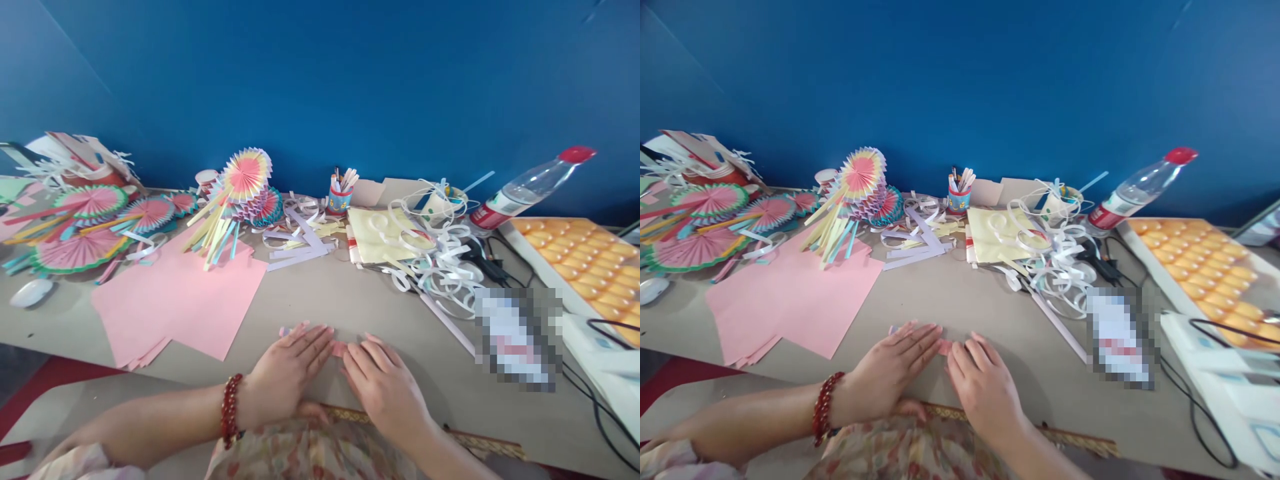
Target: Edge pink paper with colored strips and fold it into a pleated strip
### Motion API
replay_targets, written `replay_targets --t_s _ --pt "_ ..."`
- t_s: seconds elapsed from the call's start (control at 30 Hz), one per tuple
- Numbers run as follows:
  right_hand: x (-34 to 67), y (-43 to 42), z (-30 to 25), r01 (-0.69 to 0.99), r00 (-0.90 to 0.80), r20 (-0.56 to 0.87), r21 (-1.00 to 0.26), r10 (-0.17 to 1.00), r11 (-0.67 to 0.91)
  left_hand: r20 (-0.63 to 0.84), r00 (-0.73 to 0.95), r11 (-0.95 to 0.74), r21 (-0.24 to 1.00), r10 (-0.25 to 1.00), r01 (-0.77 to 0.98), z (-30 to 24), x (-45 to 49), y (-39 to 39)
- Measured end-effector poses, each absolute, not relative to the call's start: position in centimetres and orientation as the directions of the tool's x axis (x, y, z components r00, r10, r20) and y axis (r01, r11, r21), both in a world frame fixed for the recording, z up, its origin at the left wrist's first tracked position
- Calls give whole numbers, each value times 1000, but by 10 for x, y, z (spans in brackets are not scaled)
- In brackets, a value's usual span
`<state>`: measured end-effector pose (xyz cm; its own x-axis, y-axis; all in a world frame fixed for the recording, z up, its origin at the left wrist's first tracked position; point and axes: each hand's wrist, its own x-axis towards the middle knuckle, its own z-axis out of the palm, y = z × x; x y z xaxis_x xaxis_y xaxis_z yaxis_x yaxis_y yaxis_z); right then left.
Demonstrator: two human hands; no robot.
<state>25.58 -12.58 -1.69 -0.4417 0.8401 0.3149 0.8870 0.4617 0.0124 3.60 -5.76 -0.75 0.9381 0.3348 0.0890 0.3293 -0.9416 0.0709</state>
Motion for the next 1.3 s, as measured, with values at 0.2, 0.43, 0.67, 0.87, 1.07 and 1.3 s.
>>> replay_targets --t_s 0.2,0.43,0.67,0.87,1.07,1.3 --pt "257 -128 -16 900 -399 325 -41 857 434 36 950 -933 200 311 298 -14 27 -49" --pt "258 -128 -19 899 -380 335 -84 862 429 27 947 -927 213 321 309 -12 26 -50" --pt "258 -129 -16 913 -338 301 -127 892 389 -56 928 -910 182 367 371 -12 10 -52" --pt "266 -131 -20 887 -391 297 -131 871 443 -78 947 -916 238 312 322 -11 4 -43" --pt "273 -129 -24 874 -395 293 -173 871 454 -34 951 -927 217 306 306 -10 5 -43" --pt "269 -131 -26 873 -409 268 -163 872 460 22 935 -934 56 354 353 -7 21 -49"
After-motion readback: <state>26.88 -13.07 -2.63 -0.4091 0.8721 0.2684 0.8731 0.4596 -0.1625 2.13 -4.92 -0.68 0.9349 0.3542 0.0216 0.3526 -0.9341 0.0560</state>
